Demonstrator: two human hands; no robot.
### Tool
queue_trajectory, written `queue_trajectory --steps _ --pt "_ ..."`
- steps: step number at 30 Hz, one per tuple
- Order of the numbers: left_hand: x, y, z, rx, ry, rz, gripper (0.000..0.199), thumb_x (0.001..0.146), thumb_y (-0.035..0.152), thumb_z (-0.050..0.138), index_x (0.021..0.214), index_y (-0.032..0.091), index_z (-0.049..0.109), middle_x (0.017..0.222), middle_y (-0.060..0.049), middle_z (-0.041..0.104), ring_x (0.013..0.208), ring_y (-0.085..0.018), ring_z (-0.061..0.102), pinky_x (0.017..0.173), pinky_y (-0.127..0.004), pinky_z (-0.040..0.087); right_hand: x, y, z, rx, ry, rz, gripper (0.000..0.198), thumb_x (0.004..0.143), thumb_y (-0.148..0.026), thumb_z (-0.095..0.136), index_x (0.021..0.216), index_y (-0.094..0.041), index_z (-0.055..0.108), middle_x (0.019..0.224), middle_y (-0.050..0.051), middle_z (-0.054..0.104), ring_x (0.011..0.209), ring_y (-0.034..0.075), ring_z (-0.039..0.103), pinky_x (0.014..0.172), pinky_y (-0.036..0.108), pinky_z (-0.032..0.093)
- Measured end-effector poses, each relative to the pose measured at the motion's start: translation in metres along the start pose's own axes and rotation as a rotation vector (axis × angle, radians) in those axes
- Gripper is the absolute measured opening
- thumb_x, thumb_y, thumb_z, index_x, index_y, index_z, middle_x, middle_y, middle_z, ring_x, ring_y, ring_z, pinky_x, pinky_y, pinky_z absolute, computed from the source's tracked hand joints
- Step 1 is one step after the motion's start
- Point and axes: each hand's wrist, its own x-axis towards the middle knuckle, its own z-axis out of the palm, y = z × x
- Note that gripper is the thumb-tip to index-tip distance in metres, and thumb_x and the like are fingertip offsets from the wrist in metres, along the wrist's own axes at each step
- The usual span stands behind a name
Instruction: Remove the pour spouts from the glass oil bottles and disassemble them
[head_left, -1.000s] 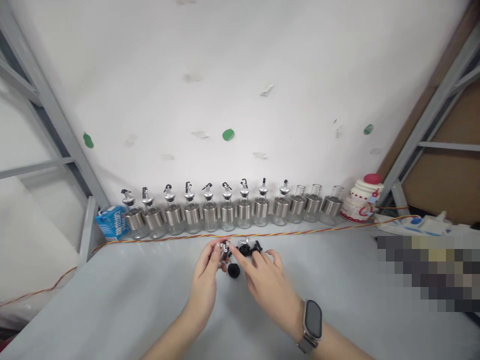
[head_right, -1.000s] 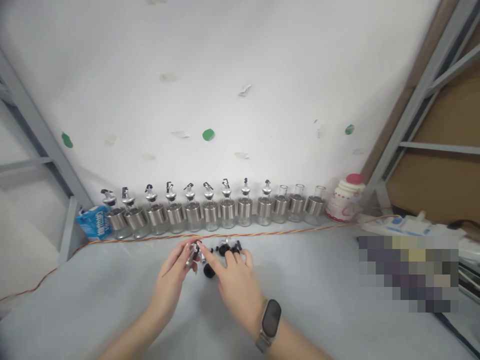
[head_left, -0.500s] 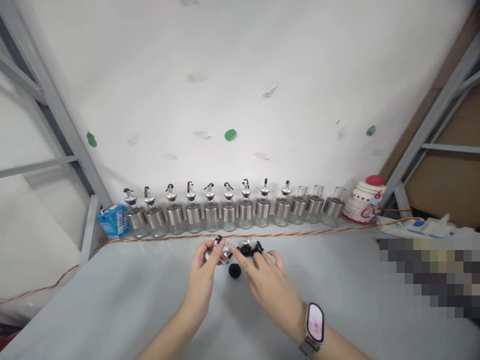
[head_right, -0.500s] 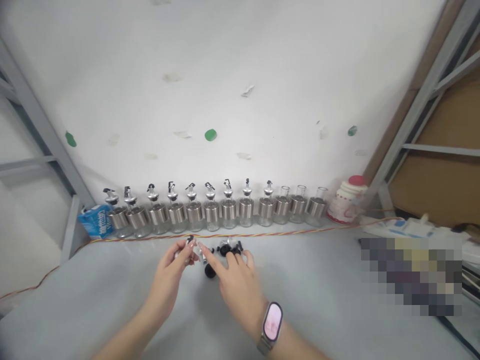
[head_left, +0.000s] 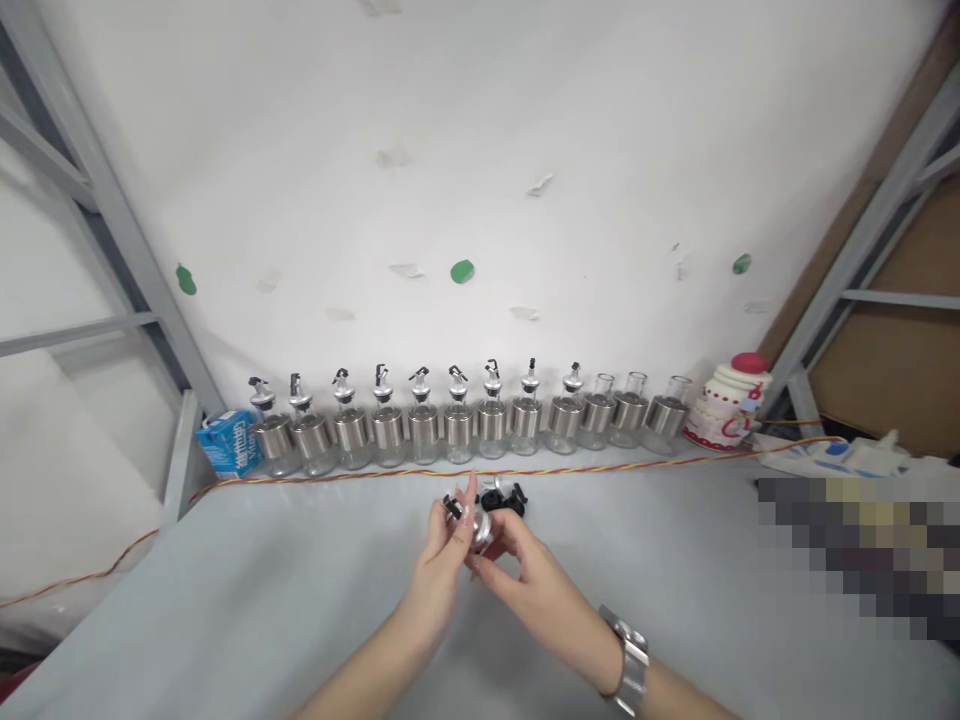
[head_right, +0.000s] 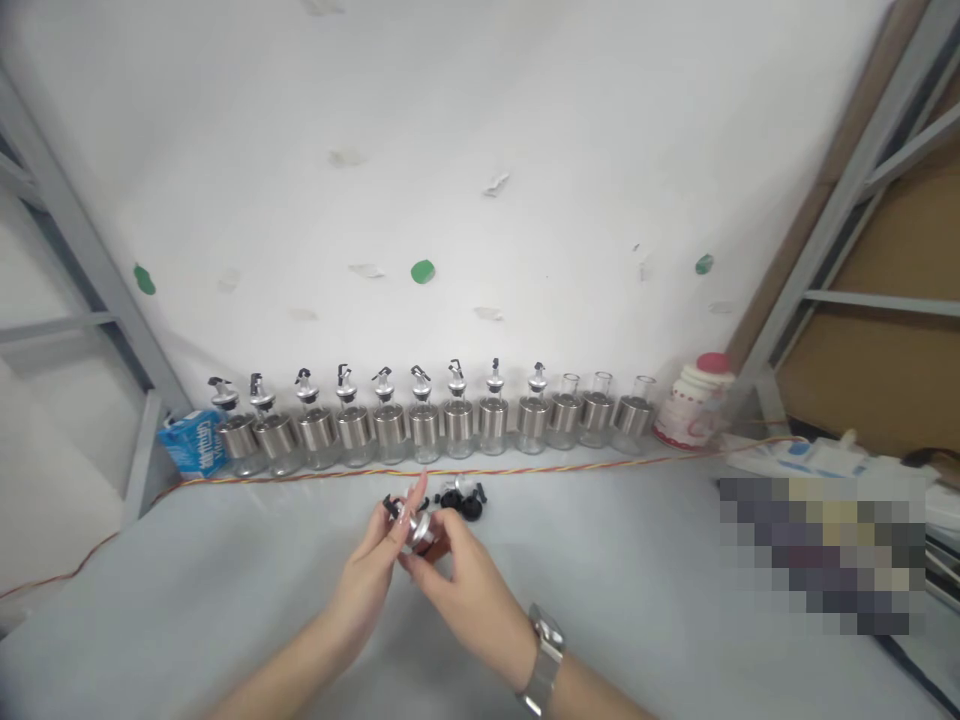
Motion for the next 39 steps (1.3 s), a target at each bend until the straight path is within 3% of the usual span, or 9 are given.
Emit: queue_trajectory --steps 3,6,13,20,23,27,31,35,39 --pt "0.000 0.001 0.000 -0.046 0.041 0.011 0.036 0.076 0.042 0.052 0.108 0.026 0.052 0.118 -0.002 0.050 0.116 -0.019 0.036 0.089 -0.026 0.033 0.000 0.002 -0.002 -0.264 0.077 -0.110 0.041 0.080 -0.021 0.049 0.120 -0.022 0.037 0.088 0.003 0.058 0.081 0.016 0.053 0.080 0.035 0.042" --pt "0.001 0.002 -0.002 -0.146 0.100 0.050 0.030 0.075 0.039 0.054 0.099 0.022 0.054 0.113 -0.005 0.054 0.110 -0.020 0.043 0.086 -0.030 0.035 -0.002 0.000 -0.002 -0.400 0.015 -0.205 0.056 0.080 -0.021 0.050 0.131 -0.026 0.026 0.084 0.002 0.058 0.082 0.017 0.052 0.087 0.041 0.035" --pt "-0.005 0.012 0.000 -0.361 0.045 -0.007 0.024 0.071 0.038 0.059 0.086 0.020 0.053 0.113 -0.005 0.053 0.099 -0.019 0.049 0.066 -0.025 0.043 -0.004 0.000 0.004 0.219 -0.080 -0.023 0.052 0.083 -0.026 0.047 0.130 -0.029 0.026 0.084 -0.001 0.056 0.072 0.010 0.052 0.075 0.030 0.045" --pt "-0.008 0.015 0.004 -0.397 0.036 0.006 0.025 0.068 0.036 0.062 0.069 0.018 0.045 0.094 -0.003 0.058 0.076 -0.014 0.054 0.049 -0.020 0.039 -0.003 0.004 0.002 0.249 -0.050 0.000 0.049 0.081 -0.026 0.050 0.127 -0.028 0.033 0.080 -0.002 0.056 0.068 0.010 0.052 0.074 0.032 0.047" --pt "-0.007 0.014 0.002 -0.342 0.040 0.027 0.022 0.070 0.036 0.061 0.071 0.019 0.046 0.089 -0.002 0.059 0.076 -0.015 0.054 0.052 -0.020 0.039 -0.004 -0.001 0.001 0.188 -0.050 -0.009 0.052 0.080 -0.024 0.051 0.128 -0.028 0.032 0.081 -0.002 0.057 0.071 0.011 0.053 0.077 0.032 0.046" --pt "-0.006 0.005 0.004 -0.246 0.011 0.076 0.021 0.069 0.033 0.063 0.078 0.019 0.051 0.082 -0.001 0.062 0.082 -0.016 0.056 0.069 -0.025 0.042 -0.006 -0.001 0.002 -0.021 0.039 -0.095 0.056 0.078 -0.018 0.052 0.128 -0.028 0.030 0.108 0.004 0.053 0.088 0.015 0.052 0.086 0.035 0.042" --pt "-0.009 -0.002 0.010 -0.180 -0.074 0.127 0.022 0.068 0.033 0.064 0.080 0.019 0.052 0.108 -0.008 0.058 0.103 -0.021 0.050 0.087 -0.032 0.036 -0.006 0.006 0.003 -0.226 0.133 -0.204 0.044 0.079 -0.015 0.047 0.121 -0.025 0.040 0.112 0.007 0.052 0.104 0.018 0.047 0.089 0.037 0.040" --pt "-0.012 0.004 0.007 -0.020 0.024 0.182 0.020 0.078 0.039 0.049 0.086 0.021 0.049 0.110 -0.007 0.056 0.102 -0.020 0.050 0.085 -0.032 0.037 -0.004 0.008 -0.001 -0.317 0.177 -0.237 0.035 0.078 -0.018 0.050 0.113 -0.024 0.046 0.101 0.006 0.057 0.096 0.018 0.052 0.082 0.034 0.044" --pt "-0.008 0.013 -0.003 0.328 0.104 0.342 0.017 0.079 0.037 0.048 0.083 0.021 0.052 0.082 -0.002 0.059 0.078 -0.016 0.054 0.073 -0.027 0.039 -0.002 0.007 -0.003 -0.423 0.176 -0.249 0.030 0.077 -0.018 0.052 0.106 -0.022 0.049 0.090 0.005 0.059 0.085 0.019 0.054 0.075 0.033 0.045"
